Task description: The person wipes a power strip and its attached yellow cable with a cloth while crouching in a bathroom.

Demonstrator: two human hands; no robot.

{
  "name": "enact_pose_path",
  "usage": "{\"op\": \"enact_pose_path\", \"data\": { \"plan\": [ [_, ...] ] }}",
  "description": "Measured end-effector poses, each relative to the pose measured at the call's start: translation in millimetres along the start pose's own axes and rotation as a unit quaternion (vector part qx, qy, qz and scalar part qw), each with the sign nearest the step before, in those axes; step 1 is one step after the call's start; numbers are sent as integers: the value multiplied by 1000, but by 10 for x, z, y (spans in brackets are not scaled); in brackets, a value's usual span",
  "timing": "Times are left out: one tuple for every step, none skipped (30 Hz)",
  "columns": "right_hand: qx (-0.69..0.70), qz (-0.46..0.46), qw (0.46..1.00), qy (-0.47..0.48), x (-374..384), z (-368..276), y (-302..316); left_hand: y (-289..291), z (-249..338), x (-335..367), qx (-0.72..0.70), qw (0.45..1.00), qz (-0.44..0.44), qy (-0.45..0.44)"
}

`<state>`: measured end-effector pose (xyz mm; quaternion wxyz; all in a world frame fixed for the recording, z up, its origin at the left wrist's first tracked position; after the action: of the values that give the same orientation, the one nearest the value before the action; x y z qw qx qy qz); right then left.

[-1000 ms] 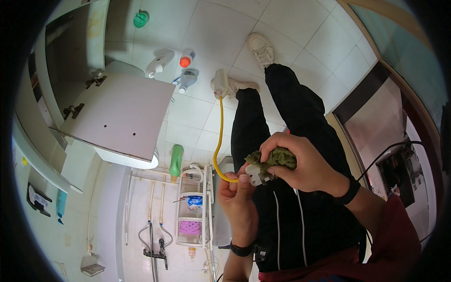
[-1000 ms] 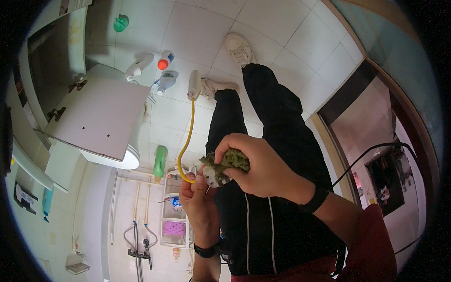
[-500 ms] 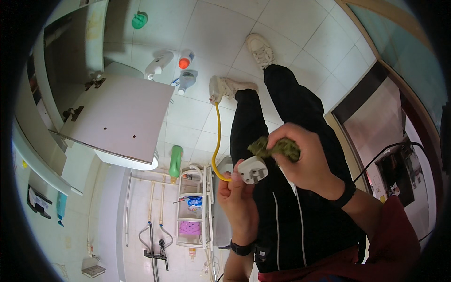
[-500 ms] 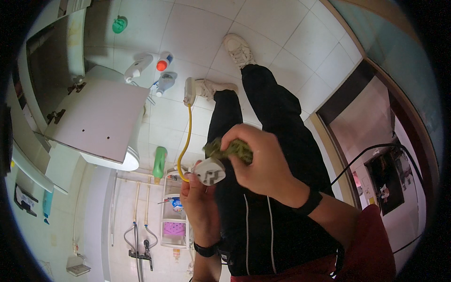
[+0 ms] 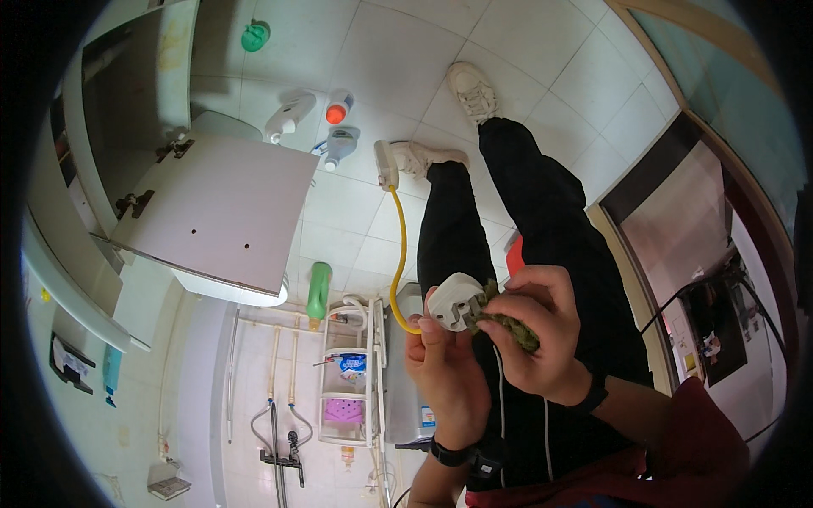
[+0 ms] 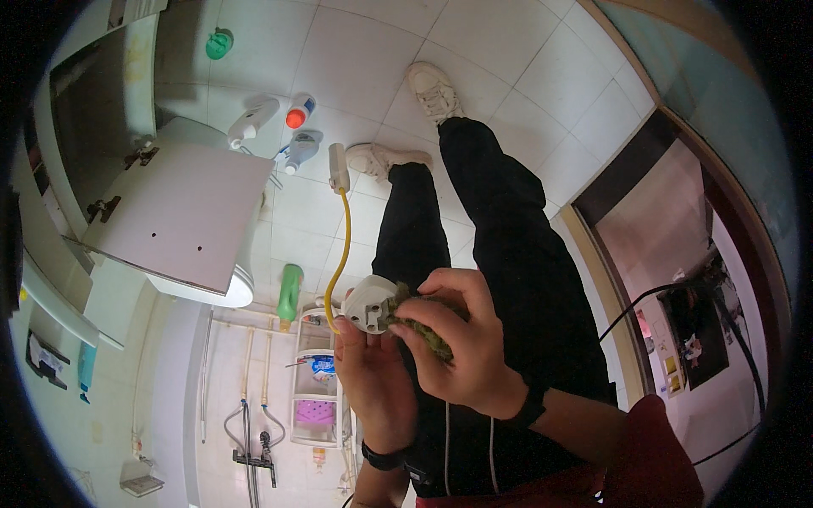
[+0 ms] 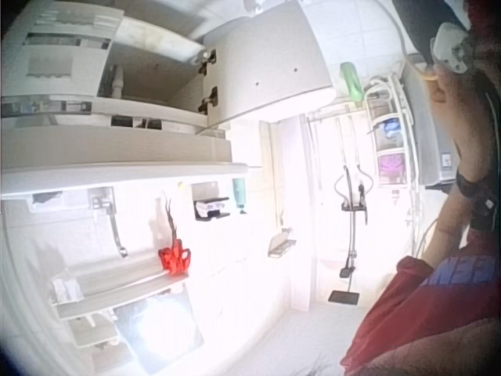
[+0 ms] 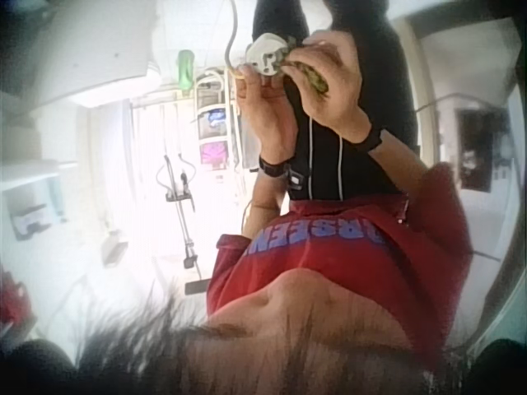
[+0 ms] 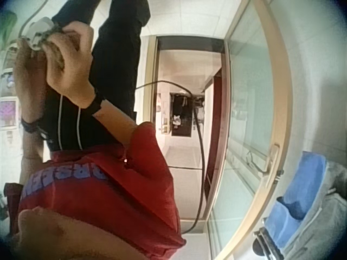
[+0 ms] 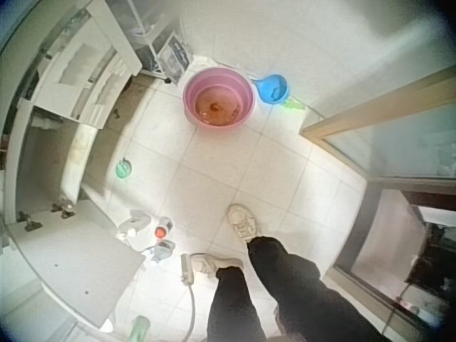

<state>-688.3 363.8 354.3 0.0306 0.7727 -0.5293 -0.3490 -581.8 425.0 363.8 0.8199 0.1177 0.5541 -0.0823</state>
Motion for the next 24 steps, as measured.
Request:
{"op": "enact_pose_path", "data": {
  "plan": [
    [-10,6,1000,-1,7,-9,-27,14,3,2,2,1000,2,-3],
    [-21,13,1000,-2,14,-18,-56,31,7,5,-3,1000,7,-3],
    [-38,21,999,-3,30,-36,-59,22,-2,4,-12,1000,9,1],
    [-30,32,999,-5,1,-52,-111,14,2,6,-13,1000,7,4],
    [-38,20,999,-3,-5,-90,-119,7,10,11,-29,999,-1,19],
    [-29,13,999,-2,-45,-104,-162,12,19,19,-44,998,-7,33],
    [-21,7,1000,-1,-77,-102,-195,20,25,27,-44,998,-7,33],
    [-22,7,1000,-1,-68,-83,-188,30,23,35,-51,998,-7,44],
    [-38,4,999,26,-55,-72,-182,47,33,37,-56,997,-5,52],
    [-54,1,997,52,-51,-63,-173,59,42,39,-55,997,-4,51],
    [-53,0,997,52,-62,-42,-159,67,52,40,-52,998,-11,42],
    [-56,-15,995,76,-72,-21,-149,72,57,49,-48,998,-18,34],
    [-59,-31,993,100,-77,-10,-147,97,59,65,-48,998,-19,34],
    [-59,-31,993,101,-71,1,-149,129,64,85,-53,997,-33,35],
    [-48,-43,992,107,-59,13,-153,142,68,99,-59,996,-48,35],
    [-36,-55,991,113,-44,24,-152,131,78,103,-60,996,-49,36],
    [-37,-55,991,114,-22,43,-131,116,90,106,-48,998,-35,31],
    [-56,-71,988,129,-5,58,-122,120,107,108,-35,999,-20,24],
    [-74,-87,983,144,5,72,-119,125,110,112,-35,999,-19,23],
    [-72,-88,983,144,2,106,-133,135,109,114,-34,999,-7,18],
    [-87,-59,982,155,-8,149,-138,140,97,112,-35,999,3,14],
    [-101,-31,981,165,-19,171,-141,145,85,110,-35,999,3,14],
    [-101,-32,981,165,-37,165,-151,151,72,110,-24,1000,-4,13],
    [-107,-23,982,155,-57,151,-152,147,54,109,-14,1000,-13,12]
  ]
}}
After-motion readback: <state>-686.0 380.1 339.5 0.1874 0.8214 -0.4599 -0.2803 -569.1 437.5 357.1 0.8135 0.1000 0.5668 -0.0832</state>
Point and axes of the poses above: each hand's wrist, its own x-axis towards the middle knuckle, its own y-axis out of the back of the hand, z = x × y, the point moved 2 cm from there along x, towards the middle knuckle, and after that the axes turned 9 degrees about -x, right-handed, at the moved point
